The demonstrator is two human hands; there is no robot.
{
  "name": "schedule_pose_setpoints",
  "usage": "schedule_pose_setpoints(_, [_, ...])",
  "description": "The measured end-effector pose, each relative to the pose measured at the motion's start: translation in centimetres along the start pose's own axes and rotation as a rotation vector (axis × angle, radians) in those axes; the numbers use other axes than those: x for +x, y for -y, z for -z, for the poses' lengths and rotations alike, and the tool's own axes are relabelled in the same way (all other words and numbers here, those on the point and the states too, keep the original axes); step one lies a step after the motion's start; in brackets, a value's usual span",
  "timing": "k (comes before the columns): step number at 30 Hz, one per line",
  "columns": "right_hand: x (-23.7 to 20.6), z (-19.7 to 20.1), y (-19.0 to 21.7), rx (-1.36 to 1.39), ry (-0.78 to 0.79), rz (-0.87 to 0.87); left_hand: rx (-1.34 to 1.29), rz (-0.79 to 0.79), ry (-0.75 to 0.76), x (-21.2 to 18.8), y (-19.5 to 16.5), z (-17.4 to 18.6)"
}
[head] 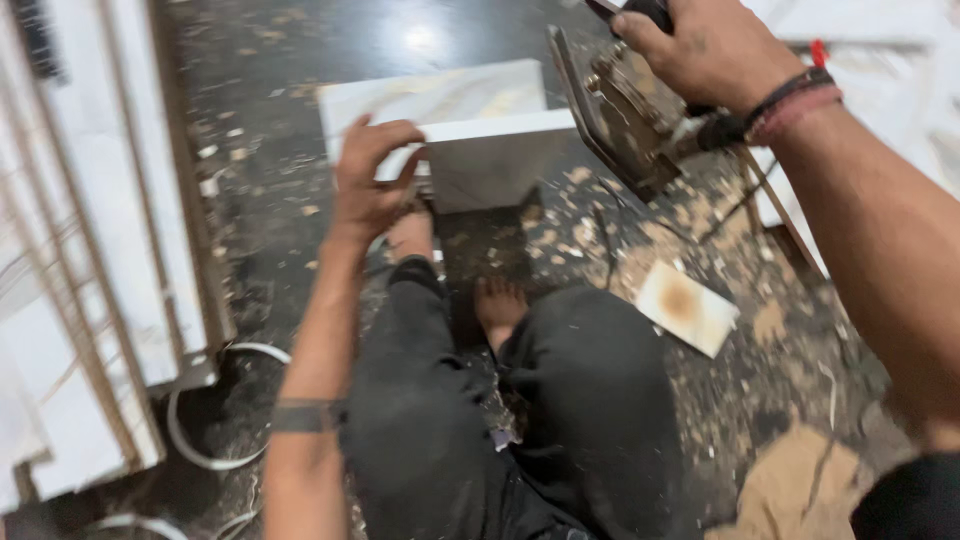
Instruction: The person sits on the floor of a panel workshop and applies white edge banding tape to the edges of melamine-faced particle boards. They hold a board steady, run a heated hand iron along the tape to bond it, press and peel the tape ends by hand, and set finished boards onto a growing stack beside them.
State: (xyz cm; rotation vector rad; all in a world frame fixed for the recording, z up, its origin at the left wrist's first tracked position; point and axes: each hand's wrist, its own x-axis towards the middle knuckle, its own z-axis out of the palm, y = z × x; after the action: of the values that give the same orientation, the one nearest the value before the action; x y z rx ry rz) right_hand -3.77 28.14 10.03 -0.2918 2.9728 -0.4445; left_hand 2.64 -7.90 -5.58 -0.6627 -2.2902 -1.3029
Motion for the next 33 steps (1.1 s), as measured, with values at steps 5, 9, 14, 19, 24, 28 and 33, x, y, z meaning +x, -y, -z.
schedule_pose_setpoints(5, [-6.5,-5.5,-9.7,0.037,0.136,-0.05,-0.035,-0.08,0.119,-1.1,0.0,0.4])
schedule_pose_setpoints(9, [-12.8,-11.8,-16.2,-0.121,0.184,-0.014,-0.04,0.0,0.104,-0.7,0.0,0.1])
schedule_pose_setpoints(14, [-20.4,-18.5,-21.3,-0.039,0.436,-0.363,-0.227,0.095,0.118,0.5,-1.2,0.2])
schedule_pose_setpoints(19, [-26.2,-22.9,-23.1,0.044,0.324,-0.441,-0.271,0.118,0.152,1.1,-2.7,-0.3])
schedule_pose_setpoints(24, [-29.0,-23.8,-23.2,0.119,0.249,-0.499,-0.283,0.153,0.152,0.9,-2.9,-0.3])
schedule_pose_setpoints(28, [-34.4,-21.7,-23.8,0.376,0.19,-0.571,-0.241,0.142,0.168,-0.1,-2.0,0.1])
schedule_pose_setpoints(33, [-43.8,-19.7,-23.5,0.342,0.505,-0.903,-0.16,0.072,0.2,-0.7,-0.5,0.6])
